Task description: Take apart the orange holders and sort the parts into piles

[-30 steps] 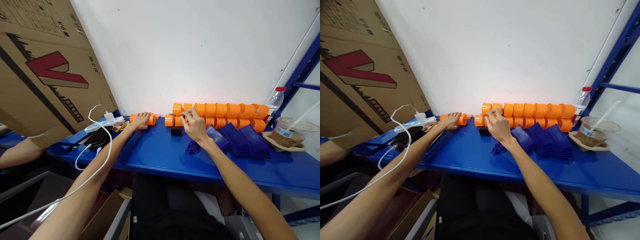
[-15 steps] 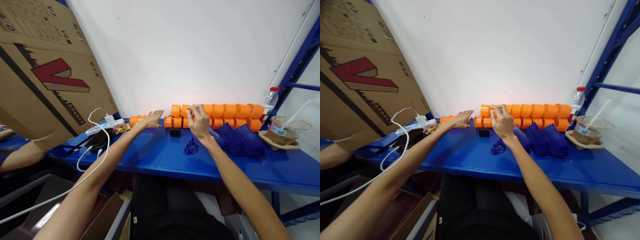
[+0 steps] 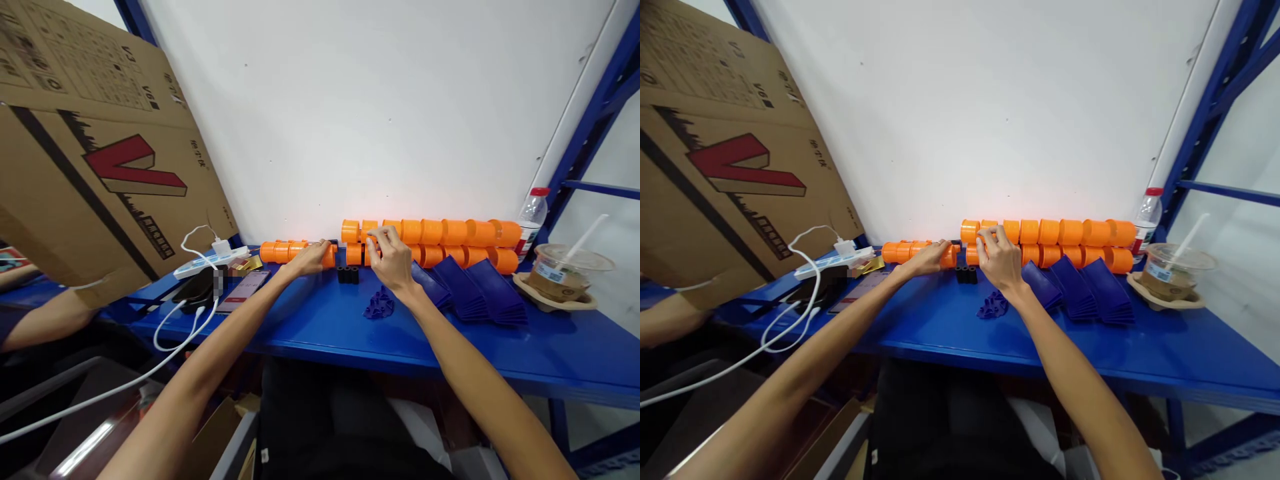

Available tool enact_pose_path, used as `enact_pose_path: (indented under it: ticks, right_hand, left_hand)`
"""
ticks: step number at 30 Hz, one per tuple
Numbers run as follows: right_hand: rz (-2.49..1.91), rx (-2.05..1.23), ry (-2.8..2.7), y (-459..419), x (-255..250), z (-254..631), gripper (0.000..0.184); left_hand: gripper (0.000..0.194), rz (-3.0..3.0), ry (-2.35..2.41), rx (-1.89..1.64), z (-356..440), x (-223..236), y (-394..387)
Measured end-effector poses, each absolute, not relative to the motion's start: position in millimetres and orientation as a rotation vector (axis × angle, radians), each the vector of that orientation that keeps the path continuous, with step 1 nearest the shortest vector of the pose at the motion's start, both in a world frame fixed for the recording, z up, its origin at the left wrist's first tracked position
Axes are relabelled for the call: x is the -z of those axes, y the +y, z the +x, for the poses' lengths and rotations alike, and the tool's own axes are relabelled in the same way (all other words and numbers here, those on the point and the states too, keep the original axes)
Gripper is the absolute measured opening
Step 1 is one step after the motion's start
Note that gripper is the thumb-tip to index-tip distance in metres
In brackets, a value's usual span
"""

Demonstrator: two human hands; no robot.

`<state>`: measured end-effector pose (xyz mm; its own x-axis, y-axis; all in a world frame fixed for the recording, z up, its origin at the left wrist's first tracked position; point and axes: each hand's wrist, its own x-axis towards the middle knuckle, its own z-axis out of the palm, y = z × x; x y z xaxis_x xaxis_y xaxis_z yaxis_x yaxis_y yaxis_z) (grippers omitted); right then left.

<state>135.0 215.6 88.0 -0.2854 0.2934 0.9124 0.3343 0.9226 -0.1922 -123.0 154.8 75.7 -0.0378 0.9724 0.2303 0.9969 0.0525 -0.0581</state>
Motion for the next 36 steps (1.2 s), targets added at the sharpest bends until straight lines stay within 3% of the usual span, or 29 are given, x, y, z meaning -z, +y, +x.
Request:
enact_pose_path:
  ticks: [9,13,18,24,26,30,36]
  right_hand:
    - [-0.472,0.088,-2.074,205.4,-84.6,126.3,0.032]
    - [-0.456,0.044,-2.254,197.5,-82.2,121.3,0.03]
    - [-0.493,-0.049,-2.316,194.5,-79.4,117.8,0.048]
    - [-0.531,-0.239,-2.23,202.0,-79.6,121.2,0.025]
    - [-0.547,-0.285,-2.158,203.4,-79.8,121.4,0.02]
    - [-0.56,-0.286,-2.049,202.2,-76.8,118.4,0.021]
    - [-0.49,-0.18,-2.152,191.8,-71.9,115.3,0.029]
  left_hand:
    - [0.068,-1.828,-1.743,0.738,-100.5,-65.2,38.9]
    - [0.08,-1.86,-1.538,0.793,-61.8,-61.0,5.0]
    - [0.088,-1.991,-1.421,0.753,-21.7,-63.6,1.8]
    - [0.085,-2.153,-1.43,0.905,-6.5,-61.1,6.4]
    - [0.081,-2.207,-1.46,1.109,-6.5,-58.0,9.6]
    - [0.05,-1.704,-1.567,1.974,-7.9,-52.6,32.5]
    - [0.058,-1.783,-1.905,2.821,-2.4,-65.8,80.4]
